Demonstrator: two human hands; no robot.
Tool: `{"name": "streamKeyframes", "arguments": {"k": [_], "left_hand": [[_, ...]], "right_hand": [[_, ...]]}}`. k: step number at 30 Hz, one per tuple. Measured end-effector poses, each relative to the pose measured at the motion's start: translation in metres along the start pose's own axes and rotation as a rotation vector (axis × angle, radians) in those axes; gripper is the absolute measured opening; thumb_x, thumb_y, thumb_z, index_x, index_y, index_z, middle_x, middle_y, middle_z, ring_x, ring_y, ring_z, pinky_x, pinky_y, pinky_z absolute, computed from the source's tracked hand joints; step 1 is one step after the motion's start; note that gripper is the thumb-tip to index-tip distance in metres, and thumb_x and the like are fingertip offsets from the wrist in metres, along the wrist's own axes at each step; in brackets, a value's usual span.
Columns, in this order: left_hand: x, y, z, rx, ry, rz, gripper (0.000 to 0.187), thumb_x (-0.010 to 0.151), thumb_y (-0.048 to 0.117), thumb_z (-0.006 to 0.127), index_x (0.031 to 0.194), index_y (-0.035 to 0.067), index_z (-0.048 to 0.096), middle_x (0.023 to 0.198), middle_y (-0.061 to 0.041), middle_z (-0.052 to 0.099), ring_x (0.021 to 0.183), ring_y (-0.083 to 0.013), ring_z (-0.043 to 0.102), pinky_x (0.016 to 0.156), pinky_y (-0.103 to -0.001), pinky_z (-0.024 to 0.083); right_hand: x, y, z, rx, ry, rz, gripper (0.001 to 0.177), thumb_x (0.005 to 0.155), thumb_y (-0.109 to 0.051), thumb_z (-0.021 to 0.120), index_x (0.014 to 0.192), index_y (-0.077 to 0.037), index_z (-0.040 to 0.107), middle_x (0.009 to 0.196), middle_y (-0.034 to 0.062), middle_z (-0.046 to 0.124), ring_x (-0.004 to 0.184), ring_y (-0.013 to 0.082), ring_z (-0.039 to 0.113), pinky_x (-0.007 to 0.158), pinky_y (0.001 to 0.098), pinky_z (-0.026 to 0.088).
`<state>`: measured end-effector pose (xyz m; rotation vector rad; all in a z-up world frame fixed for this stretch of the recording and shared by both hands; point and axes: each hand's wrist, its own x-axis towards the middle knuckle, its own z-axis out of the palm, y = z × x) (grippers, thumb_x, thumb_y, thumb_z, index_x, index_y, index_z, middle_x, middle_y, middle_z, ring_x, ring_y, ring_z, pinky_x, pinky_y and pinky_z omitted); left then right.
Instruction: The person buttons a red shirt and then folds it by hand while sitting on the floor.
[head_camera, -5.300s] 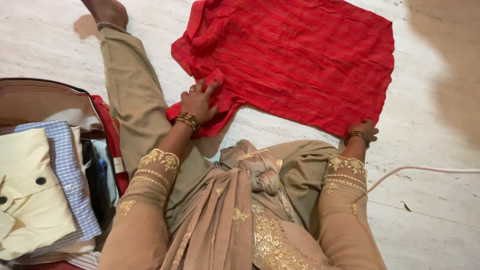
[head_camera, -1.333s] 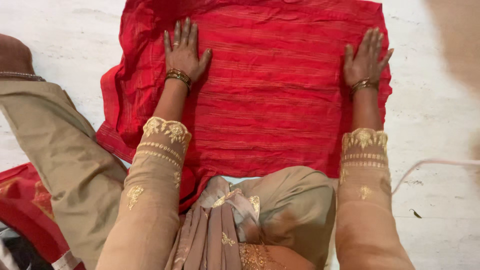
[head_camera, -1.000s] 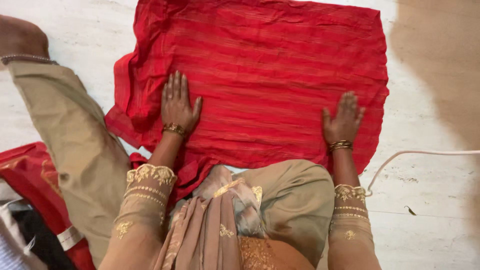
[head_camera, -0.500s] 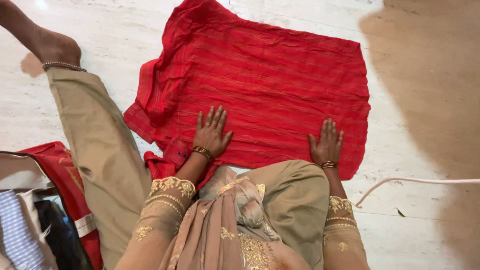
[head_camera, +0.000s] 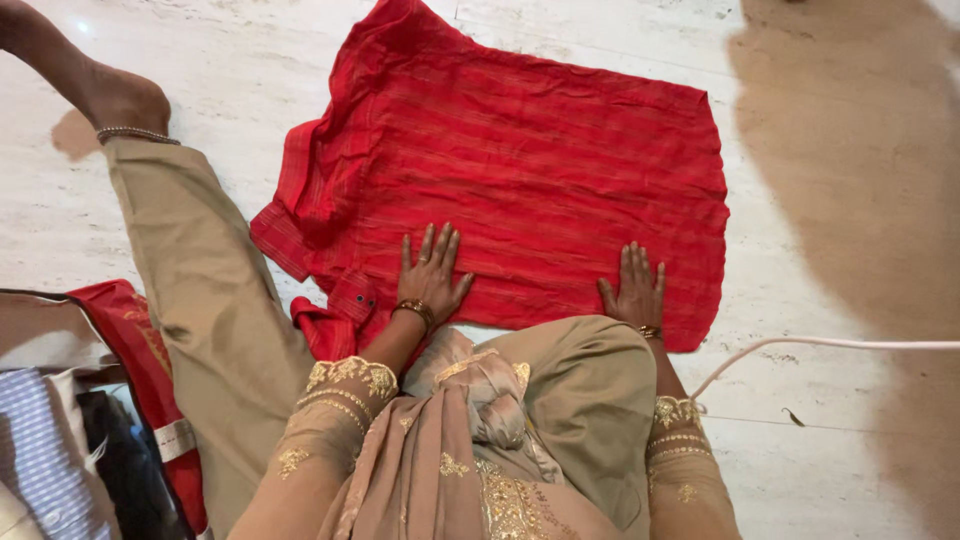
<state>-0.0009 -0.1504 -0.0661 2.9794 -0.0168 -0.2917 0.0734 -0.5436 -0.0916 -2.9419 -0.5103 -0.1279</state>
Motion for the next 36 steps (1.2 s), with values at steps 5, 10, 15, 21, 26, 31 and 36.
{"name": "streamKeyframes", "arguments": {"k": [5,10,15,21,26,31,36], "left_hand": [[0.033,-0.018,-0.007,0.01,0.064,0.048,0.087,0.095,0.065,0.037,0.164,0.016,0.017,0.172,0.0,0.012,0.158,-0.0234,0.004,0.124,-0.058,-0.005],[0.079,-0.019,-0.026,-0.045,0.102,0.053,0.086,0.095,0.066,0.04,0.163,0.017,0.019,0.172,0.0,0.013,0.158,-0.0238,0.004,0.124,-0.057,-0.004],[0.094,-0.028,-0.023,-0.06,0.114,0.053,0.086,0.097,0.066,0.04,0.164,0.017,0.021,0.172,-0.001,0.015,0.159,-0.0244,0.006,0.126,-0.054,-0.003],[0.058,-0.087,-0.002,-0.072,0.267,-0.244,0.083,0.1,0.062,0.039,0.166,0.013,0.021,0.174,-0.007,0.014,0.159,-0.028,0.008,0.125,-0.056,-0.004],[0.01,-0.133,0.007,-0.138,0.297,-0.452,0.083,0.098,0.06,0.045,0.165,0.015,0.022,0.173,-0.008,0.012,0.16,-0.0285,0.006,0.124,-0.059,-0.005],[-0.001,-0.151,0.031,-0.23,0.355,-0.504,0.085,0.1,0.055,0.053,0.167,0.014,0.021,0.174,-0.011,0.011,0.159,-0.0351,0.004,0.123,-0.065,-0.004],[-0.006,-0.133,0.033,-0.169,0.34,-0.407,0.084,0.098,0.055,0.052,0.165,0.015,0.02,0.172,-0.014,0.01,0.158,-0.0358,0.005,0.122,-0.067,0.0]], "right_hand": [[0.011,-0.008,0.006,0.046,0.026,0.01,0.078,0.104,-0.052,0.048,0.162,-0.001,0.03,0.169,0.0183,0.028,0.157,0.033,0.023,0.128,0.0557,0.006],[0.051,-0.002,-0.01,0.018,0.003,0.016,0.077,0.106,-0.051,0.048,0.162,0.0,0.031,0.17,0.0191,0.028,0.158,0.0329,0.023,0.128,0.0556,0.007],[0.058,0.008,-0.01,0.007,-0.011,0.176,0.083,0.105,-0.058,0.043,0.162,-0.001,0.027,0.17,0.0179,0.026,0.158,0.0319,0.02,0.127,0.056,0.005],[0.044,0.034,-0.012,-0.016,0.001,0.448,0.087,0.103,-0.065,0.036,0.164,-0.004,0.021,0.172,0.0141,0.018,0.159,0.0287,0.015,0.125,0.0586,0.004],[0.035,0.043,-0.014,0.006,-0.025,0.608,0.09,0.103,-0.068,0.033,0.165,-0.004,0.016,0.174,0.0134,0.012,0.16,0.0283,0.011,0.127,0.0592,0.004],[0.043,0.054,-0.017,0.04,-0.157,0.654,0.093,0.099,-0.069,0.031,0.164,-0.006,0.009,0.173,0.0095,0.003,0.159,0.0258,0.002,0.121,0.0653,0.0],[0.013,0.036,-0.01,0.026,-0.112,0.62,0.09,0.101,-0.069,0.029,0.166,-0.01,0.009,0.175,0.0072,0.004,0.161,0.0246,0.001,0.124,0.0664,-0.001]]}}
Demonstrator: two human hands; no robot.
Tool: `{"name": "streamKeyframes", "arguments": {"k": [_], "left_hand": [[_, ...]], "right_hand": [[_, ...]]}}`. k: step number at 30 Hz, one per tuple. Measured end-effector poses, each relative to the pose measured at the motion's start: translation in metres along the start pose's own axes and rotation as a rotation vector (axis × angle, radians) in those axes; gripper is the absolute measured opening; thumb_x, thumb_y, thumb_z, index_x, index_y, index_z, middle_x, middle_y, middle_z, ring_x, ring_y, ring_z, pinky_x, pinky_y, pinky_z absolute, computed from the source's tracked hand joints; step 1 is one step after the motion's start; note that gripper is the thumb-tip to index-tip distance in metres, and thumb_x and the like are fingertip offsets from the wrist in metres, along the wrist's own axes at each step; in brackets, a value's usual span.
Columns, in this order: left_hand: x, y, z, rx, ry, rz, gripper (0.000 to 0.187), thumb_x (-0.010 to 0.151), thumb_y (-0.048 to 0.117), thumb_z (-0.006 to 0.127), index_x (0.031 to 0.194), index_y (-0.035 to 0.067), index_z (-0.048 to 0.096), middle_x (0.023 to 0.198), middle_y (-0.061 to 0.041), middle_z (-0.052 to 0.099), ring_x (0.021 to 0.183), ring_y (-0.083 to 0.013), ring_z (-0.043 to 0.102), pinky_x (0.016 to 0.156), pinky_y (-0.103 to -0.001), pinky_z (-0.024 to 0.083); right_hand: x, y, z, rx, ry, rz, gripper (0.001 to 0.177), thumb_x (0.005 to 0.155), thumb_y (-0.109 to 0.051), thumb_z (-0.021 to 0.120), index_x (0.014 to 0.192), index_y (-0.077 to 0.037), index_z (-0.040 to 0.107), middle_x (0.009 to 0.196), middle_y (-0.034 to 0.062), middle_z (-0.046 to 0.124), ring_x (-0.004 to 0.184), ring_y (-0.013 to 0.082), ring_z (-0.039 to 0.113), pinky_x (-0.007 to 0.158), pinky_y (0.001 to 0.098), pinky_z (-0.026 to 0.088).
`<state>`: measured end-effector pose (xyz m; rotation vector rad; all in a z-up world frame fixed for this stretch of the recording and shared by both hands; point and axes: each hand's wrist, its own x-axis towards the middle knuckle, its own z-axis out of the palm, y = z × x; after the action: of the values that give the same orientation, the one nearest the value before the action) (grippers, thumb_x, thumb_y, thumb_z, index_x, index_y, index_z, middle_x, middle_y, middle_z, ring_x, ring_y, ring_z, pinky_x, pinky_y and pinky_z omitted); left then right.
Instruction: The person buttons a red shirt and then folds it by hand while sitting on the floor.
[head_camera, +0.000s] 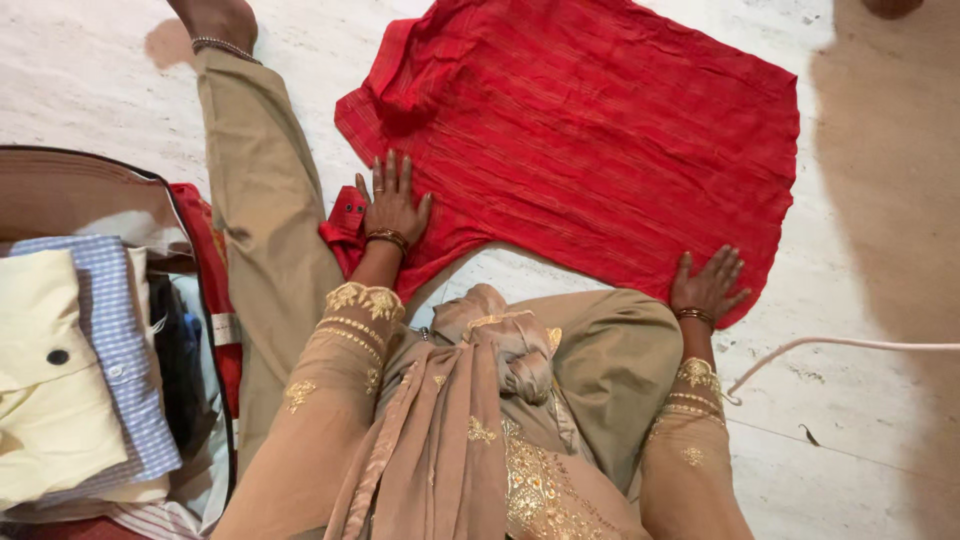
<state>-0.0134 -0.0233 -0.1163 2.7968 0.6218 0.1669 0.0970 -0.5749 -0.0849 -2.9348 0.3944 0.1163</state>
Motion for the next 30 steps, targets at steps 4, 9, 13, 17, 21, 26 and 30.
{"name": "streamKeyframes", "arguments": {"k": [4,9,13,17,21,26,30], "left_hand": [[0.002,0.002,-0.001,-0.007,-0.142,-0.057,0.081,0.097,0.055,0.051,0.164,0.018,0.021,0.172,-0.011,0.01,0.158,-0.034,0.006,0.121,-0.068,-0.001],[0.004,0.001,-0.007,-0.078,-0.131,-0.068,0.085,0.093,0.052,0.054,0.164,0.019,0.021,0.172,-0.01,0.01,0.158,-0.0346,0.008,0.12,-0.066,0.017],[-0.013,0.01,-0.01,-0.023,-0.175,-0.052,0.084,0.092,0.051,0.056,0.163,0.023,0.022,0.173,-0.012,0.008,0.159,-0.0357,0.007,0.109,-0.061,0.039],[-0.022,0.008,-0.015,0.132,-0.217,-0.006,0.084,0.093,0.052,0.059,0.164,0.025,0.024,0.172,-0.012,0.007,0.157,-0.0346,0.009,0.108,-0.062,0.038],[-0.029,0.003,-0.012,0.125,-0.152,0.01,0.078,0.091,0.049,0.061,0.16,0.025,0.035,0.171,-0.012,0.011,0.157,-0.0354,0.01,0.109,-0.063,0.038],[-0.032,0.007,0.001,0.275,0.005,0.243,0.061,0.091,0.041,0.065,0.15,0.026,0.052,0.162,-0.012,0.033,0.15,-0.0354,0.029,0.12,-0.07,0.026],[-0.035,0.014,-0.016,0.193,-0.024,0.165,0.056,0.089,0.038,0.065,0.14,0.017,0.057,0.153,-0.015,0.047,0.141,-0.0379,0.041,0.114,-0.067,0.028]], "right_hand": [[-0.006,0.011,-0.014,-0.018,-0.101,0.157,0.091,0.096,-0.07,0.03,0.165,-0.015,0.009,0.175,0.0004,0.004,0.16,0.0205,0.003,0.123,0.0682,0.002],[0.044,-0.011,-0.044,-0.067,-0.265,0.135,0.085,0.097,-0.065,0.047,0.152,-0.001,0.04,0.16,0.0191,0.035,0.148,0.035,0.033,0.119,0.0576,0.027],[0.063,-0.072,-0.033,0.128,-0.243,-0.131,0.085,0.096,-0.063,0.057,0.145,0.006,0.053,0.152,0.0297,0.05,0.142,0.0422,0.047,0.117,0.0482,0.038],[0.04,-0.16,0.004,0.258,-0.251,-0.431,0.083,0.094,-0.062,0.059,0.148,0.001,0.049,0.157,0.0253,0.042,0.147,0.0377,0.039,0.121,0.0451,0.033],[-0.03,-0.231,0.035,0.169,-0.35,-0.595,0.075,0.094,-0.057,0.063,0.146,-0.005,0.051,0.159,0.0212,0.04,0.148,0.0363,0.036,0.119,0.0459,0.033],[-0.067,-0.241,0.038,0.045,-0.452,-0.562,0.062,0.088,-0.051,0.068,0.136,-0.013,0.062,0.142,0.0204,0.055,0.131,0.0383,0.051,0.111,0.046,0.042],[-0.009,-0.2,0.04,0.166,-0.271,-0.48,0.045,0.09,-0.049,0.073,0.103,-0.007,0.078,0.122,0.022,0.068,0.119,0.039,0.06,0.103,0.0461,0.047]]}}
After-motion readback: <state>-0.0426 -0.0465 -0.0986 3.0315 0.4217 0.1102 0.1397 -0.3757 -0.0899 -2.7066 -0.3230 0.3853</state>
